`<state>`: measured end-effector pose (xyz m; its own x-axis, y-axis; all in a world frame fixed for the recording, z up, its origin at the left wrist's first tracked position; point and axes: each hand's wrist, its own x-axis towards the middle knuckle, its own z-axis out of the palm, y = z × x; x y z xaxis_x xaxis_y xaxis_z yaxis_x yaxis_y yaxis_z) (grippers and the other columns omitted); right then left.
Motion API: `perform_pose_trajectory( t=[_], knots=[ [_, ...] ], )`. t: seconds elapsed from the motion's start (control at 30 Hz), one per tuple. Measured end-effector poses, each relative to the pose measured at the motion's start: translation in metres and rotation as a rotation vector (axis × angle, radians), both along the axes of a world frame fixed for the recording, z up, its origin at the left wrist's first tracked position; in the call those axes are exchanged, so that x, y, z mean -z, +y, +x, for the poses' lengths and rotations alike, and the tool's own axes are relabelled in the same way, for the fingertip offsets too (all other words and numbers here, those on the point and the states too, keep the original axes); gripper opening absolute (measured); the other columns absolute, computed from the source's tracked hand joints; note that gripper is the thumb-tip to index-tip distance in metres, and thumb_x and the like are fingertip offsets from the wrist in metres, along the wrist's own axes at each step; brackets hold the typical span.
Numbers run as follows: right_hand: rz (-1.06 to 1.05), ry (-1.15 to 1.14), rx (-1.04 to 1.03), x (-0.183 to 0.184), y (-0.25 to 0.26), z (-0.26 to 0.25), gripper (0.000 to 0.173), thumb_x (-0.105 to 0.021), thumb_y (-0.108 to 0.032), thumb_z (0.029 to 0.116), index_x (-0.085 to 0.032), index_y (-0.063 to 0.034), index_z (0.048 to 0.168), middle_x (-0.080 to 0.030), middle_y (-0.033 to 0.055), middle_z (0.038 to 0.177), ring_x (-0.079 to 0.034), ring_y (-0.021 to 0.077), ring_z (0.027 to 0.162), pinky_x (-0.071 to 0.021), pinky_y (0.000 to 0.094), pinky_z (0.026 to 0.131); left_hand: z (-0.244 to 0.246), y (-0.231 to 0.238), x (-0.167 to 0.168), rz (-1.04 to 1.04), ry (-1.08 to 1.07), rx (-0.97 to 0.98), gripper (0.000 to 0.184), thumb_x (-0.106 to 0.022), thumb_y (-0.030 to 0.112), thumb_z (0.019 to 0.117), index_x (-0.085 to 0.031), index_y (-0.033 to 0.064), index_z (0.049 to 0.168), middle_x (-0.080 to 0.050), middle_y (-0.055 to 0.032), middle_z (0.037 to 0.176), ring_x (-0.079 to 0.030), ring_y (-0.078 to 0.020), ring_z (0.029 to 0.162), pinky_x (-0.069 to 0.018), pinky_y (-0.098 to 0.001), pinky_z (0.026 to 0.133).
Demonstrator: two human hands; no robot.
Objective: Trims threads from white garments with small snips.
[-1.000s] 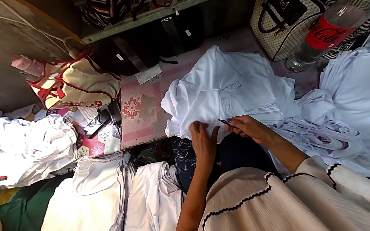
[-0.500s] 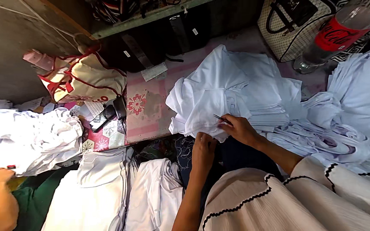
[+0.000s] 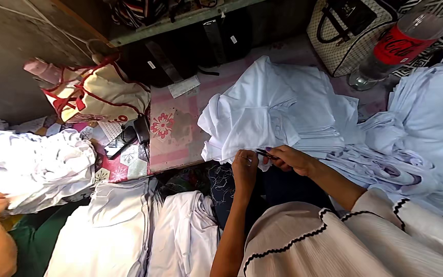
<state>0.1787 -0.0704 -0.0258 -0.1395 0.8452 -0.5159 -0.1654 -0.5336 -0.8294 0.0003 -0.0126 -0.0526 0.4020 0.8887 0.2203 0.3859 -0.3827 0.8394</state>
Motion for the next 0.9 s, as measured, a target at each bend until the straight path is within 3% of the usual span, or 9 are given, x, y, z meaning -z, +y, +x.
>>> perform_pose_trajectory(
  t=[0.33,0.4,0.47,0.53,0.6,0.63,0.73,0.83,0.9],
  knots=[
    [-0.037,0.004,0.027,-0.004,-0.001,-0.002,0.039,-0.035,-0.034,0.1130,-0.061,-0.0121,0.095,-0.034,-0.0122,0.057,-0.028,-0.0011,0.043,-0.0237,0.0159,0.042,-0.009,-0.002,0.009,-0.081,-0.211,0.017,0.008,-0.065,0.001,0.0904,-0.069,-0.0059,0.092,-0.068,-0.0078,0.084,-0.065,-0.0039,0.075,-0.0551,-0.0179,0.072],
    [-0.031,0.028,0.050,-0.002,0.000,-0.003,0.038,-0.035,-0.033,0.1130,-0.061,-0.0110,0.096,-0.035,-0.0123,0.057,-0.028,-0.0010,0.043,-0.0246,0.0158,0.042,-0.015,-0.006,0.006,-0.124,-0.158,0.130,0.008,-0.065,0.001,0.0904,-0.070,-0.0052,0.091,-0.068,-0.0079,0.084,-0.065,-0.0055,0.076,-0.0554,-0.0201,0.072],
    [0.020,-0.051,0.083,-0.002,0.002,-0.003,0.037,-0.036,-0.030,0.1130,-0.063,-0.0078,0.100,-0.037,-0.0114,0.058,-0.031,-0.0007,0.045,-0.0270,0.0160,0.044,-0.028,-0.010,-0.005,-0.204,0.060,0.391,0.011,-0.065,0.002,0.0913,-0.071,-0.0059,0.094,-0.070,-0.0130,0.090,-0.068,-0.0152,0.082,-0.0574,-0.0304,0.078],
    [0.213,-0.389,0.071,-0.005,-0.002,-0.006,0.038,-0.038,-0.028,0.1121,-0.068,-0.0048,0.106,-0.044,-0.0064,0.066,-0.039,0.0028,0.054,-0.0348,0.0201,0.053,-0.039,-0.014,-0.016,-0.248,0.219,0.606,0.011,-0.065,0.002,0.0926,-0.072,-0.0065,0.095,-0.071,-0.0169,0.097,-0.069,-0.0218,0.088,-0.0571,-0.0357,0.083],
    [0.498,-0.859,0.073,0.000,-0.006,-0.015,0.036,-0.052,-0.031,0.1069,-0.071,-0.0005,0.111,-0.067,0.0098,0.077,-0.063,0.0212,0.069,-0.0517,0.0416,0.067,-0.043,-0.017,-0.024,-0.167,0.256,0.459,0.013,-0.063,0.001,0.0935,-0.073,-0.0069,0.096,-0.071,-0.0194,0.100,-0.071,-0.0258,0.090,-0.0589,-0.0390,0.083],
    [0.644,-1.056,0.112,0.009,-0.004,-0.022,0.039,-0.062,-0.035,0.1012,-0.072,0.0018,0.108,-0.071,0.0145,0.079,-0.070,0.0289,0.069,-0.0550,0.0494,0.063,-0.041,-0.017,-0.026,-0.101,0.279,0.310,0.015,-0.061,0.001,0.0950,-0.073,-0.0076,0.098,-0.071,-0.0213,0.101,-0.071,-0.0288,0.091,-0.0591,-0.0417,0.084],
    [0.955,-1.417,0.217,0.043,0.013,-0.032,0.025,-0.070,-0.022,0.0928,-0.074,0.0014,0.100,-0.072,0.0144,0.076,-0.070,0.0301,0.061,-0.0549,0.0445,0.053,-0.025,-0.008,-0.027,-0.011,0.408,-0.016,0.026,-0.055,0.003,0.0987,-0.073,-0.0069,0.115,-0.070,-0.0256,0.106,-0.070,-0.0370,0.097,-0.0568,-0.0489,0.088],
    [1.046,-1.389,0.271,0.050,0.023,-0.026,0.017,-0.066,-0.015,0.0919,-0.076,-0.0010,0.095,-0.072,0.0116,0.073,-0.069,0.0265,0.060,-0.0526,0.0405,0.053,-0.013,-0.006,-0.032,-0.015,0.387,-0.084,0.035,-0.054,0.003,0.0987,-0.064,-0.0116,0.129,-0.069,-0.0277,0.108,-0.070,-0.0380,0.095,-0.0562,-0.0491,0.086],
    [0.847,-1.125,0.254,0.033,0.019,-0.023,0.019,-0.065,-0.013,0.0945,-0.077,0.0013,0.100,-0.075,0.0143,0.081,-0.072,0.0274,0.069,-0.0572,0.0460,0.063,-0.007,-0.006,-0.030,-0.018,0.214,-0.069,0.044,-0.061,0.003,0.0954,-0.054,-0.0168,0.134,-0.069,-0.0266,0.109,-0.070,-0.0320,0.092,-0.0574,-0.0425,0.082]
  ],
)
